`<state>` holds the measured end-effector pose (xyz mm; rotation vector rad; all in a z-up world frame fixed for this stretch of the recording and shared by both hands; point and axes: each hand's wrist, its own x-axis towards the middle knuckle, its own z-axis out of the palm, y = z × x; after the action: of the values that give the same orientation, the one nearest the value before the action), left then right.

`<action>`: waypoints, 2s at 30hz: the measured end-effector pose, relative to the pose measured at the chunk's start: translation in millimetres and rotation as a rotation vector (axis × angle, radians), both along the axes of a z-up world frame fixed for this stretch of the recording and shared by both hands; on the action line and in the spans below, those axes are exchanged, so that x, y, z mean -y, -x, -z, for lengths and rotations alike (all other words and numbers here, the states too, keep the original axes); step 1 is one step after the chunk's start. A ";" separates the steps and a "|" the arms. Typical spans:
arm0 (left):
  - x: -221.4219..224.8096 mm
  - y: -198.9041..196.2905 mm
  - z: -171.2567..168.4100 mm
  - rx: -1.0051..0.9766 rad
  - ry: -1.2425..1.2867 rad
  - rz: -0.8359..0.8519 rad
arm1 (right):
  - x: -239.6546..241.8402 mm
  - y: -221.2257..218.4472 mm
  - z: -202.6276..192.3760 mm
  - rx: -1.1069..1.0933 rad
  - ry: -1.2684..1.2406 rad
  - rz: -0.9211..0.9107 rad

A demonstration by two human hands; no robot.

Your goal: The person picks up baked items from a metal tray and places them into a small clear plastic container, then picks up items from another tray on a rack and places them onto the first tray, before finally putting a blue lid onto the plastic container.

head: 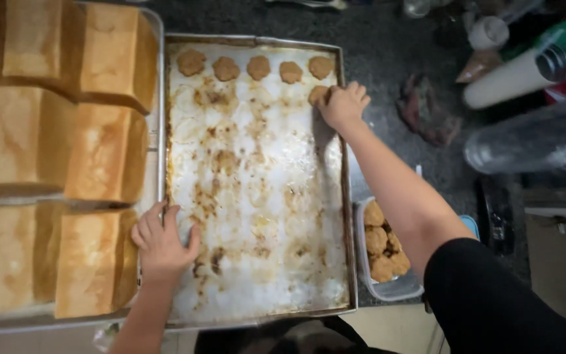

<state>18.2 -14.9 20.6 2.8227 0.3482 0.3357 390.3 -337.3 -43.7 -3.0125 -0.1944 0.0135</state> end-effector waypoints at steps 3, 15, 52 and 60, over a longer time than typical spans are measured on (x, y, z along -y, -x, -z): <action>-0.7 -2.6 -7.5 0.006 0.022 -0.006 | -3.0 -1.5 3.4 -0.008 0.047 -0.021; -2.5 -6.1 -5.7 -0.071 0.008 0.003 | 12.4 -96.4 -21.8 -0.305 -0.059 0.021; -2.6 2.3 -4.0 -0.002 0.026 0.083 | 33.7 48.5 -118.0 0.300 -0.130 -0.224; -14.2 13.2 19.6 -0.057 0.072 0.135 | 175.6 228.7 -197.3 -0.012 -0.208 -0.079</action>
<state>5.1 -0.7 1.0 2.7714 0.1760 0.2099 161.6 -512.9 153.5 -2.7958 -0.2949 0.0176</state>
